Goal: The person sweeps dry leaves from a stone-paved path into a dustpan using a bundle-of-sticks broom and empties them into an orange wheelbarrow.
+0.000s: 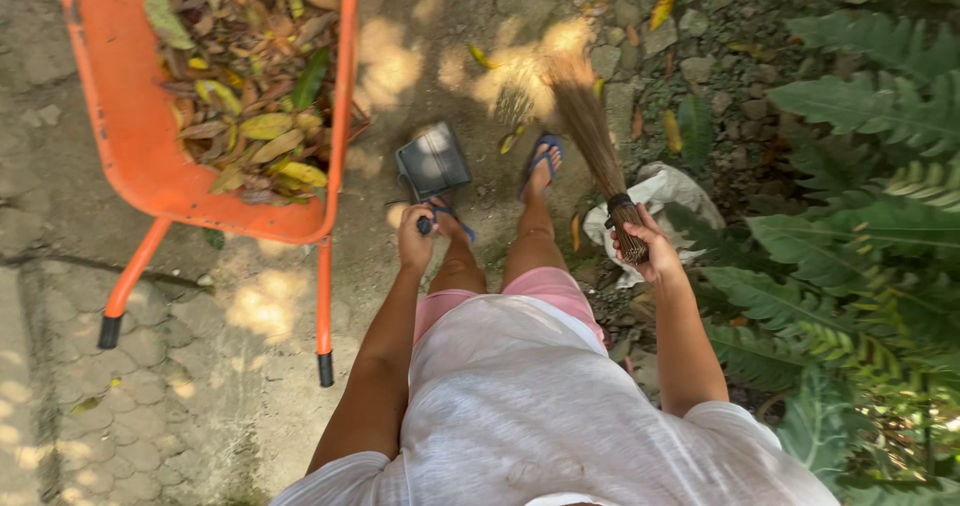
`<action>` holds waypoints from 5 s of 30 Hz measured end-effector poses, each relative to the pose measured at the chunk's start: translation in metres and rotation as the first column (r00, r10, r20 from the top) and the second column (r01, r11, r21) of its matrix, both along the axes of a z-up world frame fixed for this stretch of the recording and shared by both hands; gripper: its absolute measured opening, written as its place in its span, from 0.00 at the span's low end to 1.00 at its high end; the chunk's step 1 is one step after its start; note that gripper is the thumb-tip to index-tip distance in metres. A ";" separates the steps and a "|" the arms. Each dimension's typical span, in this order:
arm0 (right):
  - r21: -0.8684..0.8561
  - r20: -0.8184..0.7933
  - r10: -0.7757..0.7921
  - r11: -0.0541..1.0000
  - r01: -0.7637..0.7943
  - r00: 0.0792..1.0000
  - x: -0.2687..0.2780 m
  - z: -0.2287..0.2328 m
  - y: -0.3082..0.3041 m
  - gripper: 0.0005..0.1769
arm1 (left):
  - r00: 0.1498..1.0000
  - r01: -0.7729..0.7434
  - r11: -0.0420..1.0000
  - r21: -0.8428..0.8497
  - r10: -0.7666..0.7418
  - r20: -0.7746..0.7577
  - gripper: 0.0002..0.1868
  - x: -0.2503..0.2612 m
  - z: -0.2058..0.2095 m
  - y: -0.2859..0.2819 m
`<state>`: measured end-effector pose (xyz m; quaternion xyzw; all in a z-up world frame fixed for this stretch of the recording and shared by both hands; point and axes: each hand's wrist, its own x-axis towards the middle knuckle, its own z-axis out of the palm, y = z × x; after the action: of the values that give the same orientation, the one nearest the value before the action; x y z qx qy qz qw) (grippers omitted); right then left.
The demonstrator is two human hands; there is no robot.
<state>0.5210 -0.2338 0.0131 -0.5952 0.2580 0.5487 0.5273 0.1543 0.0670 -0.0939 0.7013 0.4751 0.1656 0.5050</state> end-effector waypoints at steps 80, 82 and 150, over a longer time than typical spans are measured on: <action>-0.621 -0.029 0.489 0.674 -0.399 0.872 0.140 -0.074 -0.130 0.48 | 0.955 0.109 0.991 -0.084 -0.127 -0.267 0.23 0.222 -0.044 -0.017; -0.597 0.047 0.605 0.655 -0.463 0.795 0.131 -0.082 -0.116 0.50 | 0.953 0.127 0.990 -0.058 -0.138 -0.272 0.24 0.222 -0.045 -0.017; -0.878 0.150 0.987 0.157 -0.451 0.052 0.340 -0.169 0.118 0.50 | 0.990 0.073 0.985 -0.154 -0.090 -0.106 0.19 0.226 -0.068 -0.031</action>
<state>0.8612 -0.1156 -0.1563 -0.9242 -0.1964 0.3221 -0.0597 0.3798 0.0363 -0.1618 0.6885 0.4848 0.0690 0.5350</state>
